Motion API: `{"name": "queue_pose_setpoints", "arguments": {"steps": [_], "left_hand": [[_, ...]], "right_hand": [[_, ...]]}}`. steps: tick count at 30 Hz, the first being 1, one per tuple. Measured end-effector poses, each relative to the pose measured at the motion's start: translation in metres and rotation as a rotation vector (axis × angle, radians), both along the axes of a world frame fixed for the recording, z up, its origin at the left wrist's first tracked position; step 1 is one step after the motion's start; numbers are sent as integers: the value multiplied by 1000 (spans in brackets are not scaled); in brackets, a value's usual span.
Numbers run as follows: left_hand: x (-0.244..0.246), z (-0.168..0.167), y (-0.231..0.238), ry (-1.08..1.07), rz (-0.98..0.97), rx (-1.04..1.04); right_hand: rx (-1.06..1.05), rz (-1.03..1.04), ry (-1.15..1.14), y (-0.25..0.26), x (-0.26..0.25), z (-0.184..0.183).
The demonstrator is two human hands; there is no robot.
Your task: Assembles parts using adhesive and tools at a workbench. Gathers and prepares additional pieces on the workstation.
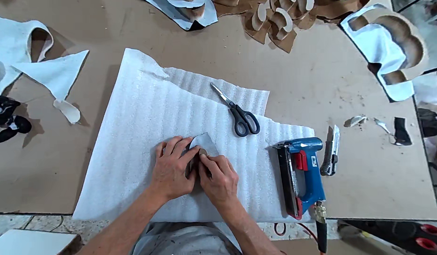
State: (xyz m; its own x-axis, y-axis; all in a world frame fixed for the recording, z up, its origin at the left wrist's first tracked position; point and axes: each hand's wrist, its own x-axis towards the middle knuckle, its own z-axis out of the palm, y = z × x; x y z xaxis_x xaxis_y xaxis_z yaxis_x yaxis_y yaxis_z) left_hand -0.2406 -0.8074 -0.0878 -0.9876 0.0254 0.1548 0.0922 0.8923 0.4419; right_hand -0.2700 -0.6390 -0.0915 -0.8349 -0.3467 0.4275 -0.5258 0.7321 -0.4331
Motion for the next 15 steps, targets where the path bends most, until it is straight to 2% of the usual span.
{"name": "queue_pose_setpoints", "arguments": {"steps": [4, 6, 11, 15], "left_hand": [[-19, 16, -10, -5, 106, 260], [-37, 28, -10, -71, 160, 245], [-60, 48, 7, -358, 158, 78], [-64, 57, 11, -416, 145, 171]], "right_hand": [[43, 26, -64, 6, 0, 0], [69, 39, -86, 8, -4, 4], [128, 160, -116, 19, -11, 10], [127, 228, -106, 24, -17, 9]]}}
